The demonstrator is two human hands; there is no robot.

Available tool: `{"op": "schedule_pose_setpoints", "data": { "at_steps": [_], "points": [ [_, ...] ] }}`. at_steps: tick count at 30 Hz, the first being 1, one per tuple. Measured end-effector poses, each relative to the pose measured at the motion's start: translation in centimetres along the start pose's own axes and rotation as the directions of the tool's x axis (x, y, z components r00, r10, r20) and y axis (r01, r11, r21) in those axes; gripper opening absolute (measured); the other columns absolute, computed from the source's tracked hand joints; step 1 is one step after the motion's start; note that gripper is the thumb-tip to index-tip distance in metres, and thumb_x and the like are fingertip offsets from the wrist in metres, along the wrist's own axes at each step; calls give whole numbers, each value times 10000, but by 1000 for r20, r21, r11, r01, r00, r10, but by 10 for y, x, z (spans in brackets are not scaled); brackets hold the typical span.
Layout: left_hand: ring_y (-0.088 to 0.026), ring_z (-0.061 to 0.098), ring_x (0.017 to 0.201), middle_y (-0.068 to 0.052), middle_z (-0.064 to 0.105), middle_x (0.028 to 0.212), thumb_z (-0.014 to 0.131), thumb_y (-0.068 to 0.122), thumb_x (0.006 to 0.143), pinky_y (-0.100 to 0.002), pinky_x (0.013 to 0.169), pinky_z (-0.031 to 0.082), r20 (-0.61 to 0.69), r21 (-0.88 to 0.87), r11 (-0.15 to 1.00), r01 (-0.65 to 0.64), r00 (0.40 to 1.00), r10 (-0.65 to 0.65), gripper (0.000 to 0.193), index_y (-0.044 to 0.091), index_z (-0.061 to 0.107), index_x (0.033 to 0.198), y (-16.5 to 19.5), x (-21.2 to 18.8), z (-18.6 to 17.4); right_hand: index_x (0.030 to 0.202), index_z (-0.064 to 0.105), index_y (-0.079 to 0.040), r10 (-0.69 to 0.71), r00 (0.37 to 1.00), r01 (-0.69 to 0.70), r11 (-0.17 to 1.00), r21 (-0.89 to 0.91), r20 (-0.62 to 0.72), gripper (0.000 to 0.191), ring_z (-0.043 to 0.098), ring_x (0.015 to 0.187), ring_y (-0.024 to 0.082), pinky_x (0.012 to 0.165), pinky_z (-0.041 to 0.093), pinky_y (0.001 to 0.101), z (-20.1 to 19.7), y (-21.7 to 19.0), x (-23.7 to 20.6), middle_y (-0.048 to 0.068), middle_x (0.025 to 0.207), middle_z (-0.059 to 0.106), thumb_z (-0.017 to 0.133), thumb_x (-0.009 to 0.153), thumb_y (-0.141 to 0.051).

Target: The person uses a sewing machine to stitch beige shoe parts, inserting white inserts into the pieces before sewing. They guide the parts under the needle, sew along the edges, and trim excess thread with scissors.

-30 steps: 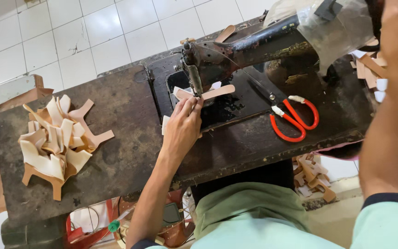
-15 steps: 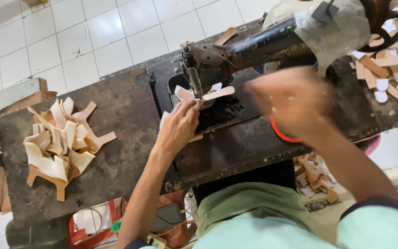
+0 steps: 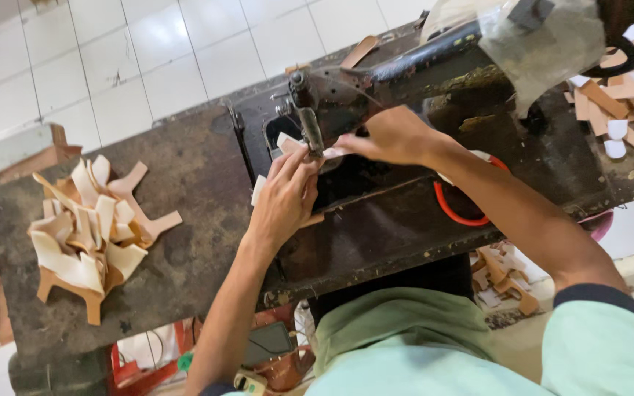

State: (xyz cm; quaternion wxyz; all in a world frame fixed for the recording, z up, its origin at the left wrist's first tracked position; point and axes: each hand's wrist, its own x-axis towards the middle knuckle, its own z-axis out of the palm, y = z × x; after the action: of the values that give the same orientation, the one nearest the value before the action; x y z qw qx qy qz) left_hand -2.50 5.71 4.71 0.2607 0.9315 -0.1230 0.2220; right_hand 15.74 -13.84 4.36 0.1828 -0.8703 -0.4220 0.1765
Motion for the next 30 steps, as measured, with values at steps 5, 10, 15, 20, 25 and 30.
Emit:
{"op": "schedule_pose_setpoints", "data": {
  "at_steps": [5,10,15,20,25,30],
  "points": [
    [-404,587,1220,-208,615,1348,669,-15,916,-467,1021,510,12,18,1000,-7,1000,7,276,11,631,1188,1,2,-1,991,812,-197,-430,836,452,892,-15,-342,118,667,661,251,639,514,393,6,-2,-17,47,714,712,798,883,-243],
    [-402,592,1194,-180,641,1332,674,-15,928,-461,1008,514,8,-18,1000,20,1000,-20,229,8,628,1152,2,5,0,1023,818,-202,-398,844,425,905,-6,-361,124,645,634,243,630,507,395,10,-1,-16,55,695,690,775,907,-217],
    [-401,591,1208,-177,652,1306,683,-11,928,-461,1009,515,5,-17,999,28,1000,-28,187,-1,626,1106,1,7,0,1042,829,-214,-396,830,401,913,-72,-393,144,624,629,259,638,501,415,15,1,-15,72,648,644,787,906,-238],
    [-399,586,1211,-180,655,1294,690,-25,915,-460,1005,513,6,-4,1000,28,1000,-28,180,-6,623,1082,0,8,0,1050,827,-216,-408,810,411,907,-88,-421,161,632,657,261,649,503,420,16,1,-15,68,671,650,790,896,-249],
    [-391,593,1184,-171,665,1252,685,-54,866,-460,994,518,10,-6,1000,0,1000,0,223,-6,635,1078,-1,10,-1,1077,822,-223,-378,831,379,922,-81,-409,146,626,667,265,646,502,416,17,1,-14,76,682,653,792,936,-251],
    [-395,604,1164,-157,676,1203,688,-53,848,-466,974,517,27,-48,999,-25,999,26,245,0,633,1081,-6,10,-5,1159,775,-203,-386,830,354,922,-153,-402,253,654,855,263,786,553,410,2,-5,-38,76,893,670,781,917,-274]
  ]
}}
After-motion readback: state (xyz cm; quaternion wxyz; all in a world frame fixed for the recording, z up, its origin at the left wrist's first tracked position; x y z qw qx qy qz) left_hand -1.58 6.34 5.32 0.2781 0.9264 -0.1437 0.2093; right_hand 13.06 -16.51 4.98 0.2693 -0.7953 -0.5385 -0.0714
